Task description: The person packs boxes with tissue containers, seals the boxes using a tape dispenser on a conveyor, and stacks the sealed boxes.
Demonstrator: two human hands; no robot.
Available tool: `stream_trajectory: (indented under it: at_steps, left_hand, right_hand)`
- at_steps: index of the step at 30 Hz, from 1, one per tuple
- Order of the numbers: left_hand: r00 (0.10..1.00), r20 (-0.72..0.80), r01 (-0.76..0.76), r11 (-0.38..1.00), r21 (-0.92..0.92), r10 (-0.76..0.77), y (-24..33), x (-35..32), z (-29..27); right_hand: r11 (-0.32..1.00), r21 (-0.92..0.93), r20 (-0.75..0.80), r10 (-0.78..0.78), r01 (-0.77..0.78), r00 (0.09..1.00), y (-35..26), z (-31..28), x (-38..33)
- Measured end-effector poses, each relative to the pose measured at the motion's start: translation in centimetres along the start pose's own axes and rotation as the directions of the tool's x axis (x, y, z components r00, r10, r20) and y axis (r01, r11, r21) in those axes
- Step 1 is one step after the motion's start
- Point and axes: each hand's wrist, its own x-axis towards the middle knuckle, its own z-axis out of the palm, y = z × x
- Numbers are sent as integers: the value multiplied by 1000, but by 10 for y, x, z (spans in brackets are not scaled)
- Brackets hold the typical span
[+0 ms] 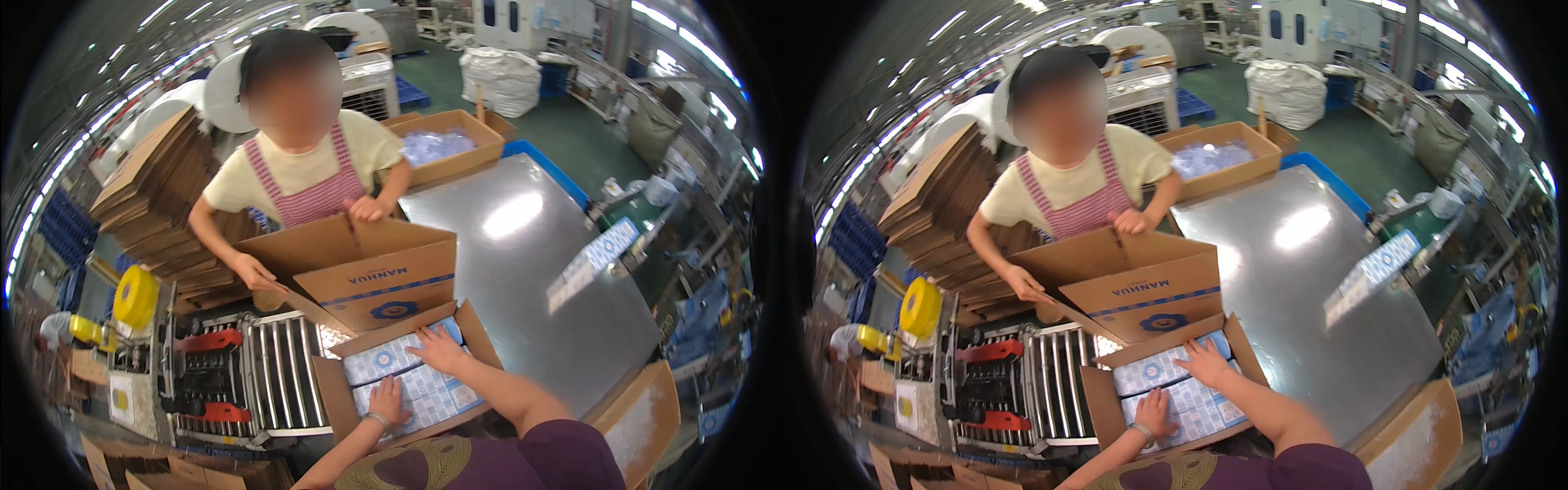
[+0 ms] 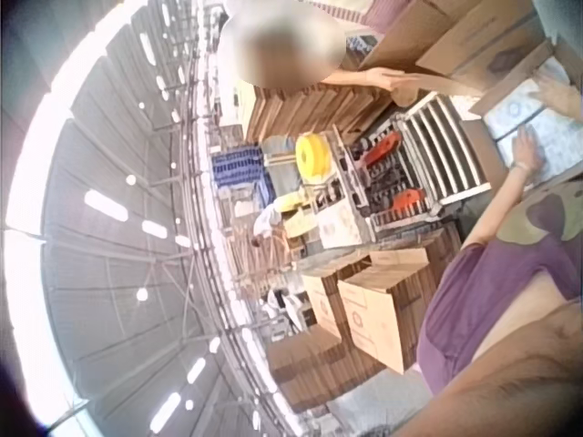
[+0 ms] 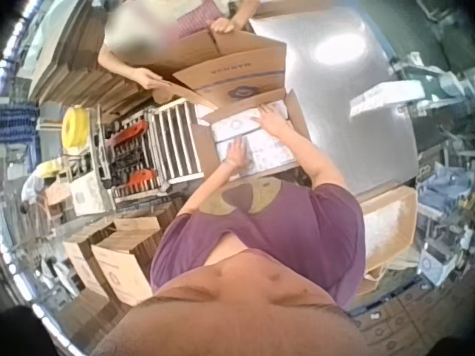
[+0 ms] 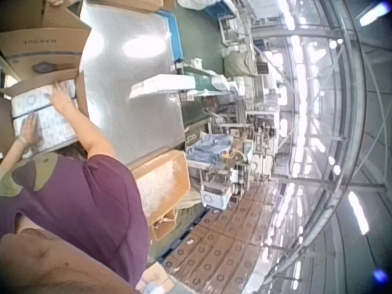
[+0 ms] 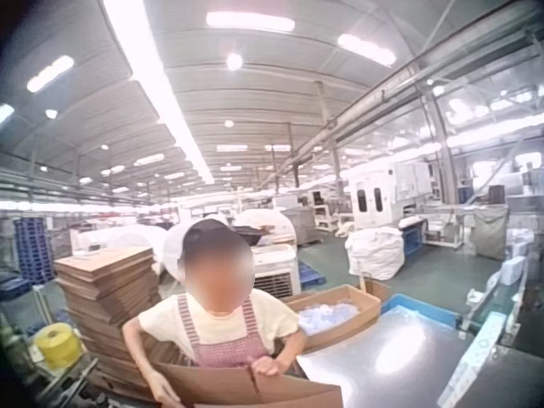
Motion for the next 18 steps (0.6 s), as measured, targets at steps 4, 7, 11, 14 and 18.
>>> stream_trajectory:
  at_steps: [4, 7, 11, 14, 18]
  left_hand:
    - [991, 103, -67, 980, -186, 87, -14, -15, -29]
    - [877, -451, 89, 979, -185, -165, -22, -76, -63]
    - [619, -447, 420, 754, -505, -645, -39, -114, -89]
    - [728, -132, 492, 648, -581, -673, -83, -90, -42]
    - [811, -155, 412, 739, -533, -564, -142, -81, -47]
  right_hand:
    - [992, 123, 214, -67, 41, 974, -9, 7, 8]
    - [928, 370, -215, 56, 28, 975, -6, -75, -21]
    - [668, 527, -379, 738, -525, 558, 1, -121, -95]
    - [431, 432, 709, 379, -792, 594, 78, -2, -157]
    - [634, 396, 323, 581, -664, 747, 14, 6, -112]
